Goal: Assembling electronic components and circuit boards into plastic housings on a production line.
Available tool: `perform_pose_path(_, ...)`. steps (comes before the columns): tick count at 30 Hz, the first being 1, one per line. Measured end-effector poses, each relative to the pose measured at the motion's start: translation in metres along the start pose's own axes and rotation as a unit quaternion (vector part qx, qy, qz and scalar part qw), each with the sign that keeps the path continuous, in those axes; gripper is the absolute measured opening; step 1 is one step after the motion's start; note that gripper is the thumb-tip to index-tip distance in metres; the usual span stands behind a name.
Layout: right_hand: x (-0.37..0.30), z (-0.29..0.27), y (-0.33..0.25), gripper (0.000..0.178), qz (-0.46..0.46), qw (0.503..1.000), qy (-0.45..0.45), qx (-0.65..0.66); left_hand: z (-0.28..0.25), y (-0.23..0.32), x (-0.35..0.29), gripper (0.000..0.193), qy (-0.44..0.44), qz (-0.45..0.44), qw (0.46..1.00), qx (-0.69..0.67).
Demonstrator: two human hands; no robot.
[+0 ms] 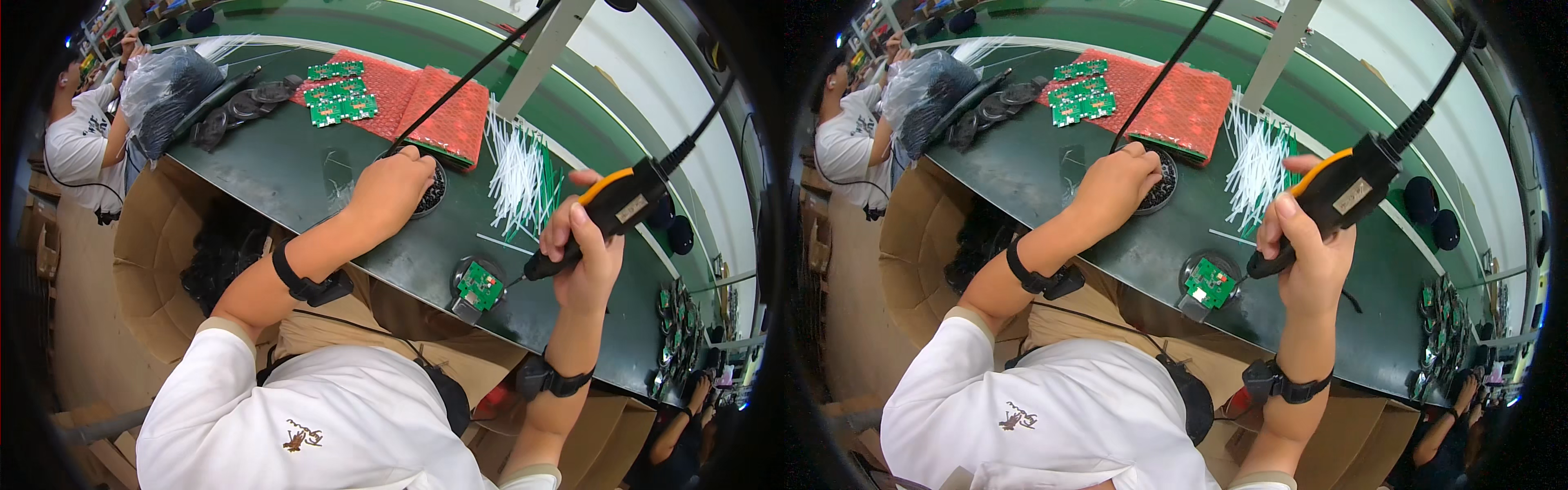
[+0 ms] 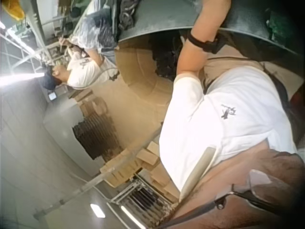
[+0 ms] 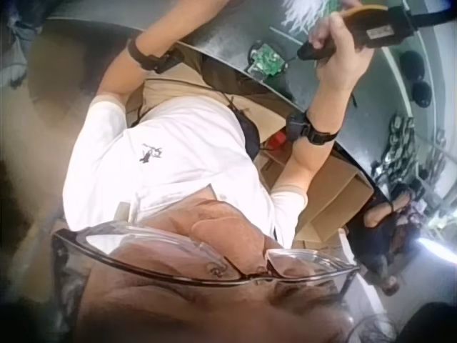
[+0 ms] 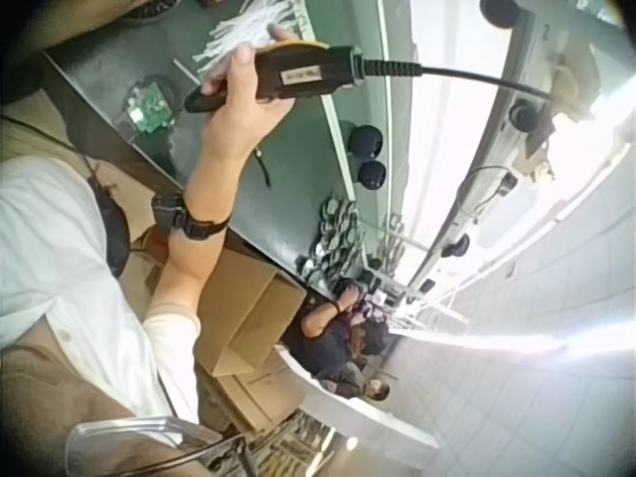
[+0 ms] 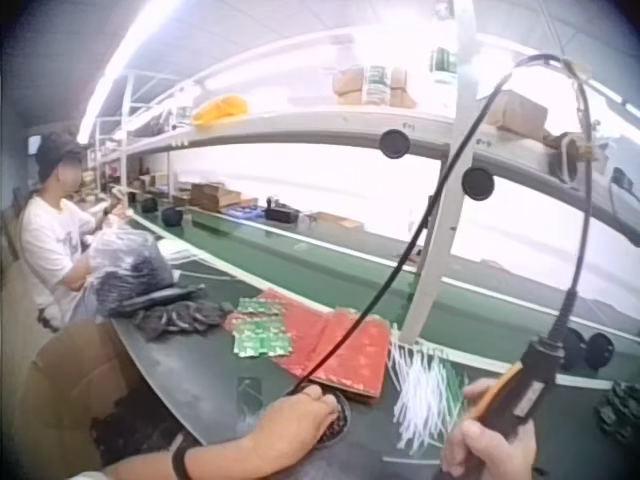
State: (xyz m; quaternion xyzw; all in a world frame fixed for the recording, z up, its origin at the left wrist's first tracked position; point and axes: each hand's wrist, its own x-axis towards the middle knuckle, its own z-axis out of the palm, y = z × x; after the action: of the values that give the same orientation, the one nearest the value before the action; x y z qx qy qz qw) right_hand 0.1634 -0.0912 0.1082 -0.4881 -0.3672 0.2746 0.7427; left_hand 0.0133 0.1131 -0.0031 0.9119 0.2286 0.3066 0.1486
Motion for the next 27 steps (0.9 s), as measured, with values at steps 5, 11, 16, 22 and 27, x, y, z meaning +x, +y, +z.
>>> perform_pose_path(5,-0.019,0.008,0.001,0.025,-0.027,0.999,0.044,-0.003,-0.007,0.006,0.003,0.009,0.017,-0.009,1.0,-0.006)
perform_pose_path(11,-0.02,0.015,0.01,0.025,-0.081,0.991,0.101,-0.017,-0.017,0.032,-0.013,0.008,-0.092,-0.123,0.95,-0.273)
perform_pose_path(16,-0.022,0.014,0.012,0.03,-0.081,0.993,0.086,-0.031,-0.004,0.034,-0.023,0.014,-0.003,0.02,0.982,-0.187)
perform_pose_path(22,-0.022,0.006,0.011,0.029,-0.089,0.989,0.109,-0.047,-0.01,0.014,-0.035,0.014,0.063,-0.04,0.986,-0.15)
perform_pose_path(27,-0.02,0.007,0.013,0.029,-0.083,0.991,0.099,-0.035,-0.011,0.012,-0.026,0.012,0.023,-0.019,0.998,-0.053)
